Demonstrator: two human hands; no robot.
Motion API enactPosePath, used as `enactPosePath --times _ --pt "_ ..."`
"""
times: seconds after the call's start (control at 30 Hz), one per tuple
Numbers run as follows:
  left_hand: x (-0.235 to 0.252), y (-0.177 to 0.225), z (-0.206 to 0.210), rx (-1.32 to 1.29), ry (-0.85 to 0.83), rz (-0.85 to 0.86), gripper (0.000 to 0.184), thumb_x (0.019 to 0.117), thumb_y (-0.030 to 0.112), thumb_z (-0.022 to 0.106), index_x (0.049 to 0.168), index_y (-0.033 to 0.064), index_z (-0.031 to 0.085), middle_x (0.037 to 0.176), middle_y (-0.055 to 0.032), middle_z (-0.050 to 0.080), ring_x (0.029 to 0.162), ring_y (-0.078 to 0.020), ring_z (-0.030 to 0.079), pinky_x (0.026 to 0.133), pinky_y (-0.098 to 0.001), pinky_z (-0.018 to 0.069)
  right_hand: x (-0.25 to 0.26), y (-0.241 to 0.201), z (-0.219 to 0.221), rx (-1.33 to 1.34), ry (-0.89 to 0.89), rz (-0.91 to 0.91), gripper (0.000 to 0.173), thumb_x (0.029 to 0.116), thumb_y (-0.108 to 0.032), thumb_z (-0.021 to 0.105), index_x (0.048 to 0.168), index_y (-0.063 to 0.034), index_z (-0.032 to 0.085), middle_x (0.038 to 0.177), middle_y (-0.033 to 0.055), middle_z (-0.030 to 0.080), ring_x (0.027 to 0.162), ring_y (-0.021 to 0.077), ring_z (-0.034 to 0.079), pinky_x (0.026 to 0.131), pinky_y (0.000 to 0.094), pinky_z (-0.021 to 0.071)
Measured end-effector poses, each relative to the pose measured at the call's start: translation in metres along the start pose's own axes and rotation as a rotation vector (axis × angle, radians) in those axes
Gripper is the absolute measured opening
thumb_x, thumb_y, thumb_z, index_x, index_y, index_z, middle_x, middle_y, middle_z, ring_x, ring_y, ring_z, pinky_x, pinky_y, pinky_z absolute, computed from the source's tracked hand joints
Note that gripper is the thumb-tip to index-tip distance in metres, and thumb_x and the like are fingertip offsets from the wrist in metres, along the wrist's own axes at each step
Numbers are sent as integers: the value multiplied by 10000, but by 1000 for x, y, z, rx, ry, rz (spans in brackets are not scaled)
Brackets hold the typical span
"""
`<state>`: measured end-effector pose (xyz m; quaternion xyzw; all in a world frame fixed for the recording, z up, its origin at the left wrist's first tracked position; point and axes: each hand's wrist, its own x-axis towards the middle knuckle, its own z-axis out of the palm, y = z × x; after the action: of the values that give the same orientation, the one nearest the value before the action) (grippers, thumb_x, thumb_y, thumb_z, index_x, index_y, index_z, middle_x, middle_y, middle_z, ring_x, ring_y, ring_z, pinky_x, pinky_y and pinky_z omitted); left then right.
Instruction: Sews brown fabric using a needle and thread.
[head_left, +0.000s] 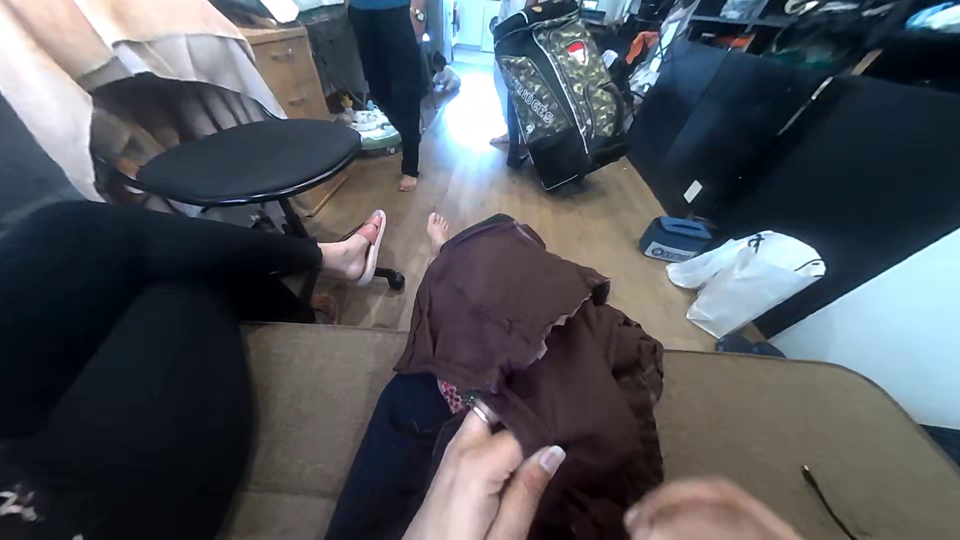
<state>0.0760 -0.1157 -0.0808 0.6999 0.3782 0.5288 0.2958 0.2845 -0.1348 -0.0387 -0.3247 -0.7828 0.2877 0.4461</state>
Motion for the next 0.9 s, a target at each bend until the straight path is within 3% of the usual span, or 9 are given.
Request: enactPosePath --times 0.13,0.23,0.33,0.5,0.63,0.7,0.77,0.83,0.9 --pt "0 3 0 189 -3 126 223 1004 156 637 930 -39 718 983 -170 700 995 -111 651 926 -162 484 13 15 21 50 146 24 180 963 -102 720 1113 -10 678 1011 67 678 871 41 689 766 206 616" --pt "-4 4 -3 286 53 164 182 962 142 699 902 -29 720 895 -139 714 908 -119 677 860 -169 520 16 21 33 30 169 38 117 947 -94 735 1022 -11 700 967 61 684 832 24 690 732 170 610" --pt "-4 4 -6 338 60 162 165 937 138 717 864 -9 717 829 -122 710 843 -127 677 804 -179 523 19 21 35 -33 150 16 98 953 -111 728 971 -17 705 953 75 664 860 12 645 741 116 545" --pt "-7 4 -8 355 39 197 170 968 155 687 866 20 707 849 -104 702 870 -148 673 830 -223 526 24 20 34 -207 111 -32 215 1035 -284 600 907 -114 627 920 27 610 980 72 568 914 187 421" --pt "-8 8 -11 360 24 263 152 957 101 671 820 35 681 805 -105 677 847 -183 650 818 -249 505 27 18 27 -90 78 -94 238 1051 -305 546 881 -141 580 921 -8 600 1031 53 551 992 208 372" --pt "-8 6 -9 373 14 263 150 953 97 660 817 37 679 795 -103 670 838 -192 643 814 -256 499 27 13 25 -11 84 -120 235 1056 -283 530 879 -133 567 923 -10 601 1051 48 555 1015 212 376" --pt "-7 7 -8 303 -12 211 208 966 160 692 822 12 682 790 -116 669 829 -181 652 792 -244 513 27 15 24 215 99 -128 207 1070 -257 535 916 -122 573 943 -26 629 1068 36 620 1022 224 471" --pt "-5 8 -11 127 -37 132 208 938 146 732 845 -34 687 799 -141 685 815 -145 661 765 -216 519 28 17 24 497 121 -63 138 1072 -241 545 984 -151 602 960 -48 662 957 49 695 892 247 591" --pt "-3 7 -14 -18 -61 94 185 957 136 718 903 -38 684 847 -126 702 843 -85 664 782 -184 522 28 19 23 620 173 28 122 1072 -270 533 1020 -181 599 929 -72 634 766 21 678 690 198 612"
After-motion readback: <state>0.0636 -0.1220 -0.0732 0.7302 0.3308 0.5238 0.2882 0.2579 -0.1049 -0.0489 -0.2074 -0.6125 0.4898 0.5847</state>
